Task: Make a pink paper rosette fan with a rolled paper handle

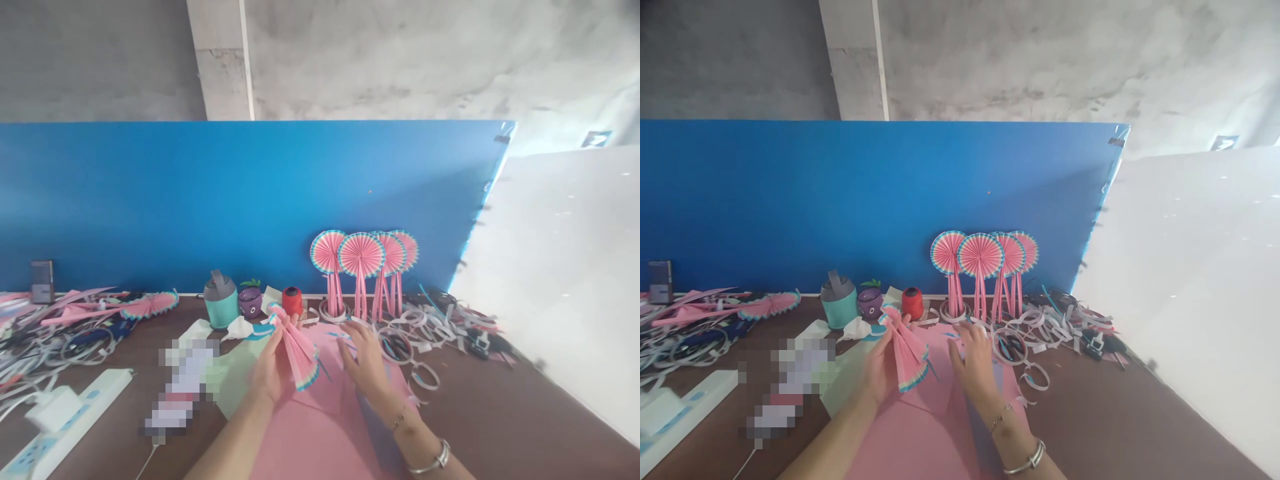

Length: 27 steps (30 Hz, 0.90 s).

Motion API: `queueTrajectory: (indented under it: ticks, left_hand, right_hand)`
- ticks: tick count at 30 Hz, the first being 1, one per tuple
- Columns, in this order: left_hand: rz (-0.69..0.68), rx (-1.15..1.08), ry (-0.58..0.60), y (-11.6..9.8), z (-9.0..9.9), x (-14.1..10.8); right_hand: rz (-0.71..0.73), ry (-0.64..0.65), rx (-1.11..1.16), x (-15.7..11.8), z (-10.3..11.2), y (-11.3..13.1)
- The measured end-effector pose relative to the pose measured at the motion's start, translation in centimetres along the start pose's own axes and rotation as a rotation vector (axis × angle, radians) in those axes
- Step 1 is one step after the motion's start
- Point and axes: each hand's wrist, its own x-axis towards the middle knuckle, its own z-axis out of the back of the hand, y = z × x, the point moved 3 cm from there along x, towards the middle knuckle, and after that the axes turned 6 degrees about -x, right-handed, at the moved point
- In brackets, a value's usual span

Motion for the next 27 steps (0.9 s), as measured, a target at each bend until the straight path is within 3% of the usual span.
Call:
queueTrajectory:
  ticks: [3,6,10,13,19,22,24,27]
  left_hand:
    - [0.006,0.031,0.056,0.2,-0.2,-0.2]
    - [0.009,0.047,0.087,0.2,-0.2,-0.2]
    - [-0.01,0.033,0.053,-0.1,0.1,0.1]
    - [-0.03,0.016,0.022,-0.3,0.2,0.3]
    - [-0.014,-0.066,0.008,-0.9,0.2,0.3]
    - [0.038,-0.108,0.01,-0.8,0.0,0.1]
    - [0.06,-0.121,-0.008,-0.6,0.0,0.0]
    - [0.046,-0.1,-0.018,-0.5,0.0,-0.1]
  right_hand:
    - [-0.076,0.272,0.354,-0.9,-0.9,1.7]
    - [-0.12,0.392,0.516,-1.6,-1.2,3.0]
    - [-0.091,0.404,0.494,-1.6,-1.5,3.1]
    - [-0.072,0.345,0.424,-1.0,-1.5,2.4]
    - [-0.177,0.083,0.147,-0.2,-1.4,-0.7]
    - [-0.123,-0.115,-0.005,-0.3,-1.1,-1.1]
    - [-0.062,-0.08,0.1,-0.4,-1.2,-0.5]
    - [-0.122,0.2,0.465,-0.7,-1.7,1.0]
